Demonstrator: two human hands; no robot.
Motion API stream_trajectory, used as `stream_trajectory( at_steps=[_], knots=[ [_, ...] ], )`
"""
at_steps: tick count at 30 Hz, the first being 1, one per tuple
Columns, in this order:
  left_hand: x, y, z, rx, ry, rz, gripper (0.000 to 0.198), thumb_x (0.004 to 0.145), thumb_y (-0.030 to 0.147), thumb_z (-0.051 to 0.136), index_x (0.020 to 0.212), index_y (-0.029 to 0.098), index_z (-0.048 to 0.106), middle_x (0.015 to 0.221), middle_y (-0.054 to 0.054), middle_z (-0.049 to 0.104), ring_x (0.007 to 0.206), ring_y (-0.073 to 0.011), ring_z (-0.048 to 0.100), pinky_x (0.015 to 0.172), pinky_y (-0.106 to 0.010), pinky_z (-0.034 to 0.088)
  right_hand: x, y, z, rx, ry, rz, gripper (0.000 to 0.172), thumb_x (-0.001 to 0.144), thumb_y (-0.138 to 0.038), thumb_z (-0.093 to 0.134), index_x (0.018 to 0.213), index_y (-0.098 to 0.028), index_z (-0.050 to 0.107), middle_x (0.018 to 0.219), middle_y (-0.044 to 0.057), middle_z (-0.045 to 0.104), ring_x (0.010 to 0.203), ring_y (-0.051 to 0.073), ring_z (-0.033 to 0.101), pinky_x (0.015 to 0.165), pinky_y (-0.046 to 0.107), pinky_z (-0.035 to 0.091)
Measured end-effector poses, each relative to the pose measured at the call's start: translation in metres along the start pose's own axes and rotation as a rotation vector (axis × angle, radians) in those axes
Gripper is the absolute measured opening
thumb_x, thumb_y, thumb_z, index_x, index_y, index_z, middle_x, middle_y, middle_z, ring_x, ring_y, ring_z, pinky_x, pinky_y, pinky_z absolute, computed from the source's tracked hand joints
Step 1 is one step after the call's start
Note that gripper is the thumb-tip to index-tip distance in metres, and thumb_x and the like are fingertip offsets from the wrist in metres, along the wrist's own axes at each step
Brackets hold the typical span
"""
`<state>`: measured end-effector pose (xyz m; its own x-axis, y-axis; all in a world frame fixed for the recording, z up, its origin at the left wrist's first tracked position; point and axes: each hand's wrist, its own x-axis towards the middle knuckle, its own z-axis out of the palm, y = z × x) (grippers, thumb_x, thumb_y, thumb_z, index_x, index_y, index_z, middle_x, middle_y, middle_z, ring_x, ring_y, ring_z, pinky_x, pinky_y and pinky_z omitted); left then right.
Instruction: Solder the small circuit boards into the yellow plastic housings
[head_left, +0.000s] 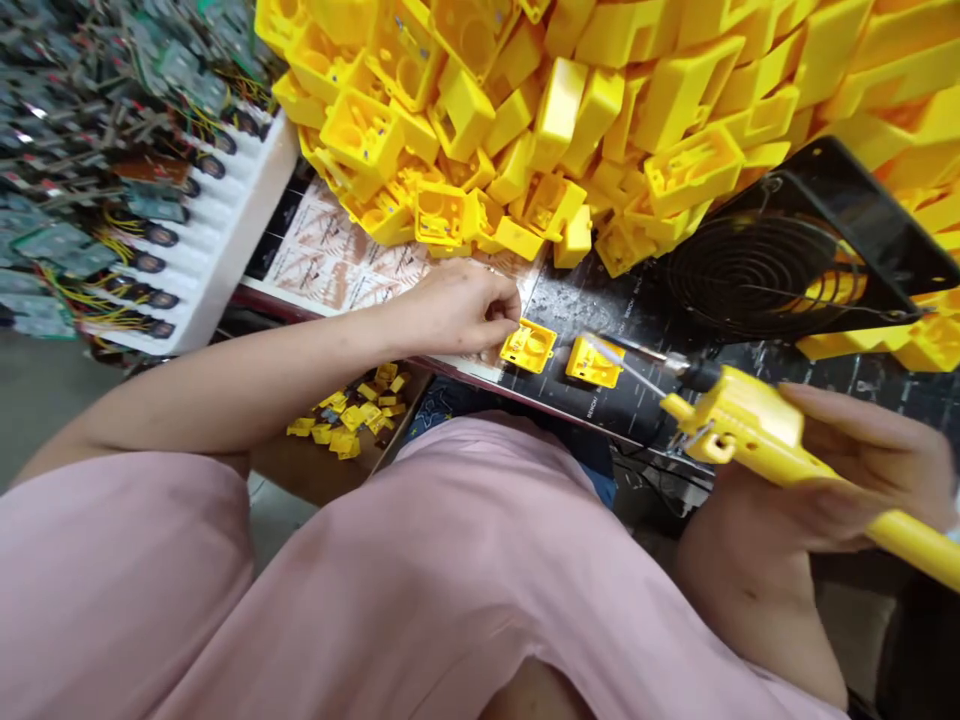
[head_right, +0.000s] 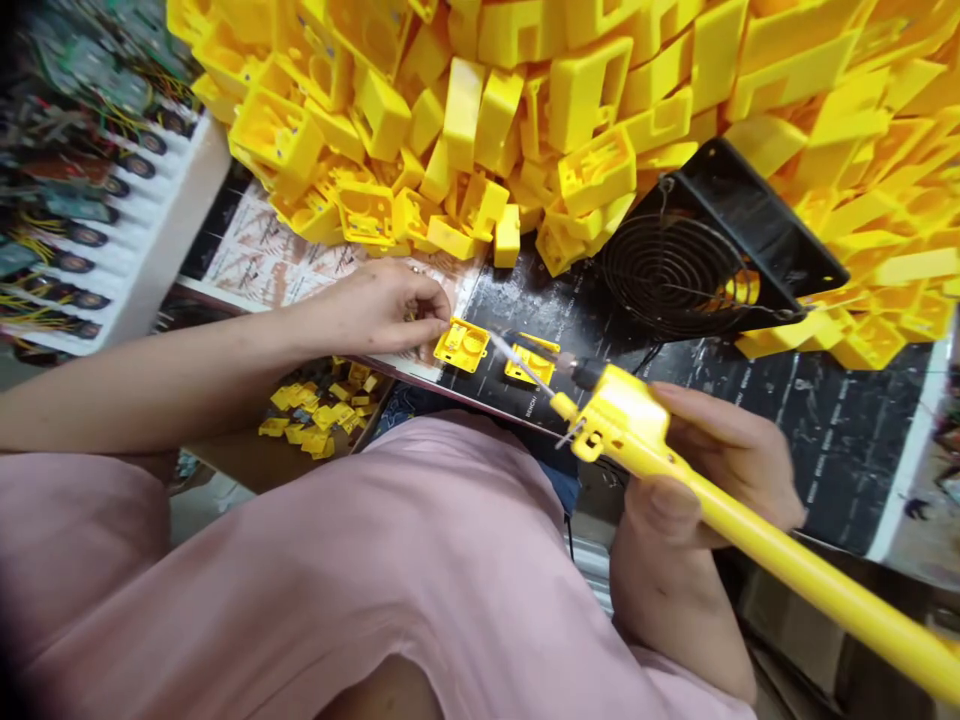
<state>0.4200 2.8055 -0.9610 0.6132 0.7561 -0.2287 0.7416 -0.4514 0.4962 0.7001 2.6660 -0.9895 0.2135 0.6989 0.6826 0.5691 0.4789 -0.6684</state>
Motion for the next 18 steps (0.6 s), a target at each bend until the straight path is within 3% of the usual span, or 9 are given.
stream_trajectory(
  at_steps=[2, 6, 11, 18],
  knots=[
    [0.003, 0.005, 0.001, 0.059, -0.009, -0.005, 0.017, 0.079, 0.017, 0.063, 0.087, 0.017, 0.078, 0.078, 0.0, 0.075, 0.073, -0.0148, 0.066, 0.069, -0.024, 0.041, 0.001, -0.001, 0.009, -0.005, -0.008, -0.036, 0.036, 0.091, -0.042, 0.074, 0.122, -0.024, 0.077, 0.092, 0.004, 0.077, 0.066, 0.017, 0.068, 0.05, 0.028, 0.051],
    [0.006, 0.011, 0.0, 0.179, -0.01, -0.006, 0.019, 0.08, 0.023, 0.061, 0.088, 0.017, 0.077, 0.077, -0.001, 0.074, 0.073, -0.0168, 0.067, 0.068, -0.026, 0.039, -0.002, -0.002, 0.016, 0.037, -0.254, -0.123, 0.059, 0.074, -0.017, 0.088, 0.13, -0.023, 0.07, 0.094, 0.003, 0.078, 0.066, 0.017, 0.072, 0.053, 0.026, 0.059],
    [0.007, 0.016, -0.003, 0.255, -0.062, -0.021, 0.02, 0.081, 0.025, 0.059, 0.088, 0.019, 0.076, 0.079, -0.001, 0.075, 0.077, -0.0192, 0.069, 0.068, -0.028, 0.038, -0.004, -0.014, 0.019, -0.014, -0.346, -0.131, 0.032, 0.078, -0.019, 0.088, 0.1, -0.023, 0.066, 0.078, -0.001, 0.072, 0.065, 0.017, 0.071, 0.052, 0.027, 0.06],
    [0.012, 0.022, -0.005, 0.349, -0.105, -0.04, 0.021, 0.079, 0.027, 0.058, 0.085, 0.02, 0.077, 0.074, -0.002, 0.072, 0.077, -0.0209, 0.068, 0.071, -0.029, 0.042, 0.013, -0.019, 0.027, -0.097, -0.467, -0.316, 0.032, 0.082, -0.017, 0.085, 0.093, -0.024, 0.056, 0.075, -0.003, 0.071, 0.061, 0.013, 0.068, 0.048, 0.022, 0.053]
  ],
)
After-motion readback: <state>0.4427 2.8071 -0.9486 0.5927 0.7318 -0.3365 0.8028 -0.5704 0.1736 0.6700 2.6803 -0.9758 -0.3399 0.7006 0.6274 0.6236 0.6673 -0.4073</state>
